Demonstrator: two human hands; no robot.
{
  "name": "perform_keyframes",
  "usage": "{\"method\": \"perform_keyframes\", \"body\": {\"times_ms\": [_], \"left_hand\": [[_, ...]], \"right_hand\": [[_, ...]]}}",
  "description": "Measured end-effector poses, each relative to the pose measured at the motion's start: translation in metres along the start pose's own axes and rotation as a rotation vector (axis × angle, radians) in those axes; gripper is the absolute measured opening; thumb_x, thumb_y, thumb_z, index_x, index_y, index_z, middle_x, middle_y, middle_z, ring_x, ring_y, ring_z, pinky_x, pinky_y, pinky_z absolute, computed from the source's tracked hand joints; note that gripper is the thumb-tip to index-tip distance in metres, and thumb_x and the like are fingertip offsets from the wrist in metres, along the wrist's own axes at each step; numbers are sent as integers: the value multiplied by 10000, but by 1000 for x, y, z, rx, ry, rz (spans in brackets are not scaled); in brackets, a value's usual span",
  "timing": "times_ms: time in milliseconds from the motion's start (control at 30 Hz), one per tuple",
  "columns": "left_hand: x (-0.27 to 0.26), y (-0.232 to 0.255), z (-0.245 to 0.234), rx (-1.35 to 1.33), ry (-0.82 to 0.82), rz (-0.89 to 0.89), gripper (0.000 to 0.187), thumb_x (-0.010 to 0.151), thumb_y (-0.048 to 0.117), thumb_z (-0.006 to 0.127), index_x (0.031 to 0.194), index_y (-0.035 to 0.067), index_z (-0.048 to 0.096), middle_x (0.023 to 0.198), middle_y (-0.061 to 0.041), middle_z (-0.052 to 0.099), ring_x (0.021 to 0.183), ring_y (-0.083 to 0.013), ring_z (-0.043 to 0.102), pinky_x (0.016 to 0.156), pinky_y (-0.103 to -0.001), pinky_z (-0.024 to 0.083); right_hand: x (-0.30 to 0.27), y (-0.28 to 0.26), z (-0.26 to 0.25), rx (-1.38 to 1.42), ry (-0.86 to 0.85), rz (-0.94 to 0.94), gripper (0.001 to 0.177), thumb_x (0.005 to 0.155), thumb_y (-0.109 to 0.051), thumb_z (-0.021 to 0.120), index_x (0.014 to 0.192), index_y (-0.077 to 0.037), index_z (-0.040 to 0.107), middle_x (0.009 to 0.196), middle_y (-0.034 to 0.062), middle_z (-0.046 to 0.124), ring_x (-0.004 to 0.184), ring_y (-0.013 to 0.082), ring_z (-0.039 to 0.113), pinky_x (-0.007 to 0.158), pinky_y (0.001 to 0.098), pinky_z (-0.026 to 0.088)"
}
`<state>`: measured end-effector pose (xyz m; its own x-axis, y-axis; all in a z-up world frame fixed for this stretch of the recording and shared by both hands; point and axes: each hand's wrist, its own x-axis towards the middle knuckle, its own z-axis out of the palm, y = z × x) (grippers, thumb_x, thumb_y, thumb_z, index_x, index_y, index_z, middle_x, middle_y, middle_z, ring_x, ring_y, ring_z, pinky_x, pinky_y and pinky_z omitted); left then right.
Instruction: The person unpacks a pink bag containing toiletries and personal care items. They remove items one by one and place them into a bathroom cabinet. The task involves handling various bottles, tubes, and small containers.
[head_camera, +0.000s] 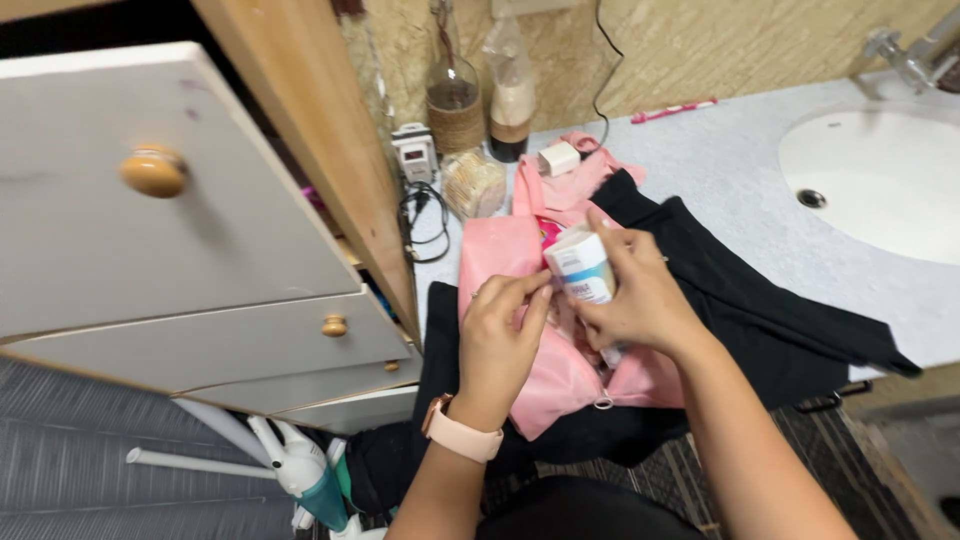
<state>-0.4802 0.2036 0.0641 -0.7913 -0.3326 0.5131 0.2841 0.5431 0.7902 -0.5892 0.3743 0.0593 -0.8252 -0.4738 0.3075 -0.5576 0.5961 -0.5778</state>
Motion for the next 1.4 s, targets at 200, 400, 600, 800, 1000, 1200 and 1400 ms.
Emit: {"method": "perform_keyframes", "body": {"times_ms": [200, 400, 600, 800, 1000, 1200, 1400], "left_hand": [[24, 26, -51, 101, 345, 178, 130, 938, 121, 798, 1046, 68, 746, 1011, -85, 674, 909, -219, 666, 818, -330, 548], [38, 31, -100, 327, 639, 271, 237, 1067, 60, 711, 1300, 103, 712, 1396, -105, 495, 1119, -213, 593, 997, -340, 486], [56, 18, -139, 374, 694, 288, 479, 1111, 77, 666, 1543, 96, 459, 1557, -117, 321, 1214, -174, 583, 966, -280, 533], [80, 10, -162, 311, 681, 295, 228, 1153, 116, 672, 1372, 87, 618, 1310, -55, 484, 1018, -96, 626, 828, -221, 577], [31, 23, -169, 356, 815, 276, 211, 1182, 172, 577, 1357, 62, 619, 1352, -62, 492, 1024, -87, 619, 842, -245, 577], [-62, 51, -191, 696, 930, 196, 417, 1235, 296, 385, 1576, 58, 362, 1599, -161, 277, 1504, -252, 317, 1243, -430, 310], [-124, 62, -176, 1144, 1037, 97, 596, 1144, 244, 507, 1654, 86, 244, 1728, -144, 1, 1591, -336, 54, 1342, -504, 163]], "right_hand": [[16, -47, -14, 167, 283, -313, 1159, 691, -149, 871, 1637, -28, 213, 1334, 176, 477, 1196, 275, 509, 1008, 361, 471], [36, -101, 13, 891, 21, -191, 1043, 856, -49, 744, 1698, -87, 129, 1388, 61, 554, 1063, 108, 576, 872, 269, 517], [33, -124, 55, 859, -71, -190, 1056, 816, -84, 780, 1670, -113, 160, 1329, 66, 588, 991, 121, 600, 829, 284, 533], [23, -117, 77, 617, 54, -480, 1067, 805, -149, 853, 1657, -47, 218, 1652, 201, 347, 1454, 274, 416, 1118, 379, 458], [12, -117, 78, 677, -12, -376, 1069, 791, -197, 838, 1653, -62, 221, 1485, 196, 425, 1321, 256, 498, 1059, 359, 492], [5, -124, 80, 646, -59, -397, 1080, 772, -224, 845, 1654, -69, 241, 1347, 174, 503, 1210, 251, 543, 1027, 360, 482], [2, -136, 89, 631, -97, -530, 1079, 739, -232, 851, 1632, -56, 271, 1365, 167, 560, 1233, 273, 543, 1066, 376, 451]]}}
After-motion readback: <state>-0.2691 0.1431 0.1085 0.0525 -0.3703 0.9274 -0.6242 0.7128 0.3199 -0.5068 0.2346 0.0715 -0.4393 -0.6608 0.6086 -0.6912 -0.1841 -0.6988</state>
